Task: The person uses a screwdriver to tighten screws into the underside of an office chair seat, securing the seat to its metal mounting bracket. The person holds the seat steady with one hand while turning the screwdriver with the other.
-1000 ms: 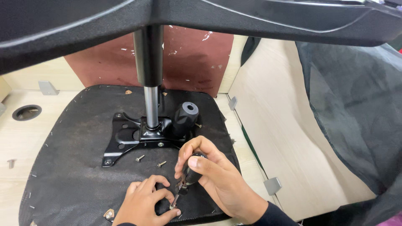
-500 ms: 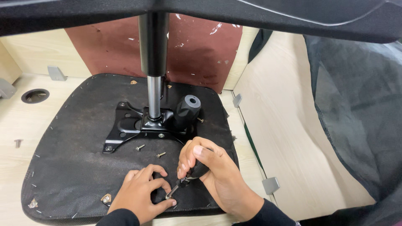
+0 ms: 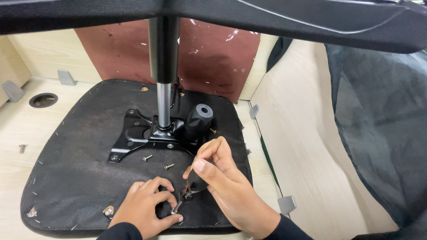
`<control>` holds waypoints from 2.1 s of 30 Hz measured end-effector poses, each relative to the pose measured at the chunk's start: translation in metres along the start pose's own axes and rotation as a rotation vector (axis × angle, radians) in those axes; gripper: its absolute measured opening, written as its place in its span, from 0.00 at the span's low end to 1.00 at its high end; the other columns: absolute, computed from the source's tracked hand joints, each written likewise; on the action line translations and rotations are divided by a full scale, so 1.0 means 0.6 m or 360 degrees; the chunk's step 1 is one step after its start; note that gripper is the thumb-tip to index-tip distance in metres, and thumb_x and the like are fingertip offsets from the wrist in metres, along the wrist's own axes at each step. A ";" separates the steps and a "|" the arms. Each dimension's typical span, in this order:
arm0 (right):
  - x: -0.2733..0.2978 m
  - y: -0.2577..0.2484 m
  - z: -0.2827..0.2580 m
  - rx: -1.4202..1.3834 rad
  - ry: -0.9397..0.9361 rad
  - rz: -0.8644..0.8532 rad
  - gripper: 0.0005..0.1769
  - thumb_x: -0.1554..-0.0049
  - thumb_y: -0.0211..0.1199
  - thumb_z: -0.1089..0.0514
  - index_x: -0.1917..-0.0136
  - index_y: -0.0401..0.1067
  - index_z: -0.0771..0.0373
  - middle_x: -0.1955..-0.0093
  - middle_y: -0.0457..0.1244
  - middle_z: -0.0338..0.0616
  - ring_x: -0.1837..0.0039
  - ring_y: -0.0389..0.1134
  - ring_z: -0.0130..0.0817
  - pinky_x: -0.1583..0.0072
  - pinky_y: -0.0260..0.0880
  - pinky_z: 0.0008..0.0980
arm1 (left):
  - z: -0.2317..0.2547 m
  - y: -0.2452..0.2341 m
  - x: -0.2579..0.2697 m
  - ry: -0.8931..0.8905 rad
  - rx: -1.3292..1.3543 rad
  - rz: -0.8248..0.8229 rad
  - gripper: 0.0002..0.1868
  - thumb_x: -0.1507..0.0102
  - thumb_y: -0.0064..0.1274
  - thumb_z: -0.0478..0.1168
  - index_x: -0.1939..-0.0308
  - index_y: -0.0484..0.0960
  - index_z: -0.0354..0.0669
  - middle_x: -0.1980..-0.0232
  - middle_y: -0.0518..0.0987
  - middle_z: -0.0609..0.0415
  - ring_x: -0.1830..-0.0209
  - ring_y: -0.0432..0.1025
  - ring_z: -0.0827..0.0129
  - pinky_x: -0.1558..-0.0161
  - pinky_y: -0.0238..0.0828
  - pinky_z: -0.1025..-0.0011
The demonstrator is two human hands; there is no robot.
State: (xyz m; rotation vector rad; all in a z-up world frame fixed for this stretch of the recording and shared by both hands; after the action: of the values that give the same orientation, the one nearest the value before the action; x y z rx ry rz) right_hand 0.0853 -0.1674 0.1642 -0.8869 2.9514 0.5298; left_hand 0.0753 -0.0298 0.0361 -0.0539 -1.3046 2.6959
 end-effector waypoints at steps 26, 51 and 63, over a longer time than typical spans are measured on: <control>-0.012 0.005 -0.007 -0.0179 0.0030 -0.0197 0.08 0.33 0.48 0.58 0.53 0.64 0.64 0.55 0.60 0.46 0.47 0.65 0.37 0.39 0.67 0.38 | 0.009 -0.002 0.000 0.0158 -0.0002 0.0024 0.21 0.57 0.74 0.58 0.65 0.88 0.60 0.46 0.76 0.71 0.40 0.66 0.64 0.37 0.58 0.64; -0.037 -0.010 -0.003 -0.0187 -0.0244 0.0047 0.07 0.33 0.54 0.58 0.52 0.61 0.63 0.55 0.59 0.48 0.50 0.65 0.38 0.42 0.68 0.40 | -0.073 0.083 -0.034 0.0677 0.0102 0.0094 0.21 0.48 0.69 0.70 0.70 0.88 0.63 0.46 0.78 0.70 0.44 0.73 0.77 0.39 0.52 0.61; -0.028 -0.006 0.009 -0.0145 -0.0147 -0.0052 0.12 0.33 0.57 0.54 0.48 0.69 0.66 0.50 0.61 0.45 0.45 0.67 0.36 0.42 0.68 0.36 | -0.070 0.084 -0.031 0.0670 0.0015 0.0179 0.22 0.50 0.70 0.70 0.70 0.87 0.63 0.47 0.77 0.71 0.45 0.73 0.73 0.41 0.53 0.58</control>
State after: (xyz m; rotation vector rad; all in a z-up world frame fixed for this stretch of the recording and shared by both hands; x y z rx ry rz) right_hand 0.1008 -0.1598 0.1599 -0.8906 2.8455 0.6889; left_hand 0.0920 -0.0310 -0.0300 -0.6721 -1.1849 2.5795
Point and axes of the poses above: each hand's wrist, its own x-axis away from the middle knuckle, its own y-axis out of the palm, z = x × y, the point moved 9 cm from there along -x, towards the middle knuckle
